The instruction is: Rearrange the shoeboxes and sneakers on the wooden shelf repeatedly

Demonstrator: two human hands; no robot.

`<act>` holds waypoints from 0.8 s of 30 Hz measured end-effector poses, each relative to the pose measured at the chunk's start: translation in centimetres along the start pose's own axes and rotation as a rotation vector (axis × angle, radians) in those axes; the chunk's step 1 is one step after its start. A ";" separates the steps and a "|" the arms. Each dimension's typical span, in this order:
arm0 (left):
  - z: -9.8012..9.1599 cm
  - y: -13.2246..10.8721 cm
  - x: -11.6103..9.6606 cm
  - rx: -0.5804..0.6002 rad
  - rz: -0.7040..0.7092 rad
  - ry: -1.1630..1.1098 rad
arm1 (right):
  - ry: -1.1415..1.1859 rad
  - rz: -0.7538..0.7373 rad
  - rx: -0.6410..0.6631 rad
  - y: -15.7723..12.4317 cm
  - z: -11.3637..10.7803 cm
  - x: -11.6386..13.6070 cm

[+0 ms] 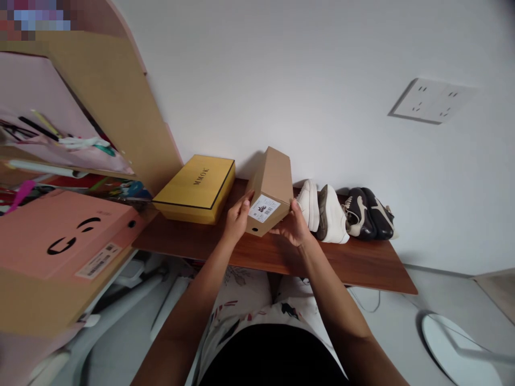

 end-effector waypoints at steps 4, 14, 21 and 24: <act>0.2 0.4 -0.6 0.056 0.081 0.100 | 0.080 -0.074 0.019 -0.2 -0.1 -0.4; -1.3 2.0 0.1 -0.073 -0.148 0.540 | 0.327 -0.266 0.122 -1.5 0.2 -1.0; -2.2 3.1 0.6 -0.288 -0.032 0.111 | 0.298 -0.372 0.025 -1.4 -0.3 -0.5; -2.5 3.4 0.4 -0.300 -0.019 -0.007 | 0.214 -0.354 -0.054 -0.7 -1.5 -0.9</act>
Point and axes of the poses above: each hand's wrist, its own y-axis towards the middle knuckle, its own z-axis out of the palm, x = y × z, the point moved 1 cm from there along y, towards the middle knuckle, and after that the axes turned 4 degrees about z, right-handed, at the moved point
